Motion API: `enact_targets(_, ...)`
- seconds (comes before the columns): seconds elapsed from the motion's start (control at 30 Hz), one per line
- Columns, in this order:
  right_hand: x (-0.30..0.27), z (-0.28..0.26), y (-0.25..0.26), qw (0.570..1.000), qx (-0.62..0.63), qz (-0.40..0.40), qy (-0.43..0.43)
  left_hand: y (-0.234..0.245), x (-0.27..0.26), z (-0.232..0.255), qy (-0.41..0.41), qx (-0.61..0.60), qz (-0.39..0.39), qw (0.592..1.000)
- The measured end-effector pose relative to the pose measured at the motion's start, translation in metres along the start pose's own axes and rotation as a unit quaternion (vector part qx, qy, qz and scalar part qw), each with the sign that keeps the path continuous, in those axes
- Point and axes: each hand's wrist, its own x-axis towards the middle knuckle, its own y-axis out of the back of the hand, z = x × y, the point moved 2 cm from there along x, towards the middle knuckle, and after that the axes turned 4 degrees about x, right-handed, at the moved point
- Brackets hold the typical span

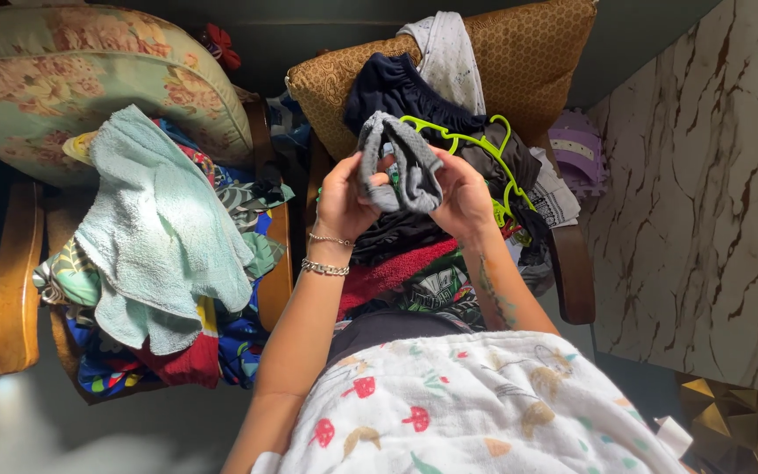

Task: Hanging small laundry items like socks and underwear on multi-clip hangers.

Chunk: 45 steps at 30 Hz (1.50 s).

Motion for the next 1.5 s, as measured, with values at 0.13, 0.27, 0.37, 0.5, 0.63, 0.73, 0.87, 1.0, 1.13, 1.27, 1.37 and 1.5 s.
enact_targets(0.13,0.004,0.013,0.022,0.999,-0.043,-0.019,0.021,-0.016,0.007,-0.019,0.020,0.116,0.129,0.985)
enact_targets(0.27,-0.004,0.022,0.020,0.982,-0.175,-0.009,0.073,0.010,0.007,-0.028,-0.098,0.434,0.245,0.861)
enact_targets(0.37,-0.005,0.023,0.017,0.976,-0.204,-0.014,0.076,-0.020,-0.001,-0.024,-0.148,0.394,0.205,0.884)
enact_targets(0.5,0.002,0.027,0.054,0.968,-0.235,-0.057,0.065,-0.053,-0.008,-0.016,-0.112,0.221,0.132,0.960)
enact_targets(0.63,-0.001,0.021,0.057,0.961,-0.258,-0.082,0.057,-0.053,-0.006,0.001,-0.082,0.275,0.138,0.948)
enact_targets(0.73,-0.014,0.011,0.019,0.976,-0.205,-0.072,0.026,-0.045,0.001,0.010,-0.103,0.356,0.181,0.911)
enact_targets(0.87,-0.021,0.008,0.036,0.982,-0.149,-0.110,-0.026,-0.031,0.006,0.017,-0.187,0.402,0.199,0.874)
enact_targets(1.0,-0.023,0.009,0.037,0.976,-0.164,-0.131,-0.061,-0.027,0.008,0.009,-0.227,0.410,0.236,0.851)
enact_targets(1.13,-0.020,0.017,0.045,0.978,-0.177,-0.107,-0.028,-0.025,0.010,0.011,-0.254,0.440,0.271,0.818)
enact_targets(1.27,-0.019,0.014,0.045,0.977,-0.180,-0.094,0.059,-0.018,0.011,0.018,-0.270,0.396,0.295,0.826)
enact_targets(1.37,-0.018,0.017,0.041,0.939,-0.324,-0.078,0.080,-0.014,0.012,0.020,-0.268,0.384,0.311,0.827)
enact_targets(1.5,-0.034,0.007,0.019,0.788,-0.564,-0.123,0.213,0.029,0.017,0.042,-0.285,0.402,0.340,0.801)
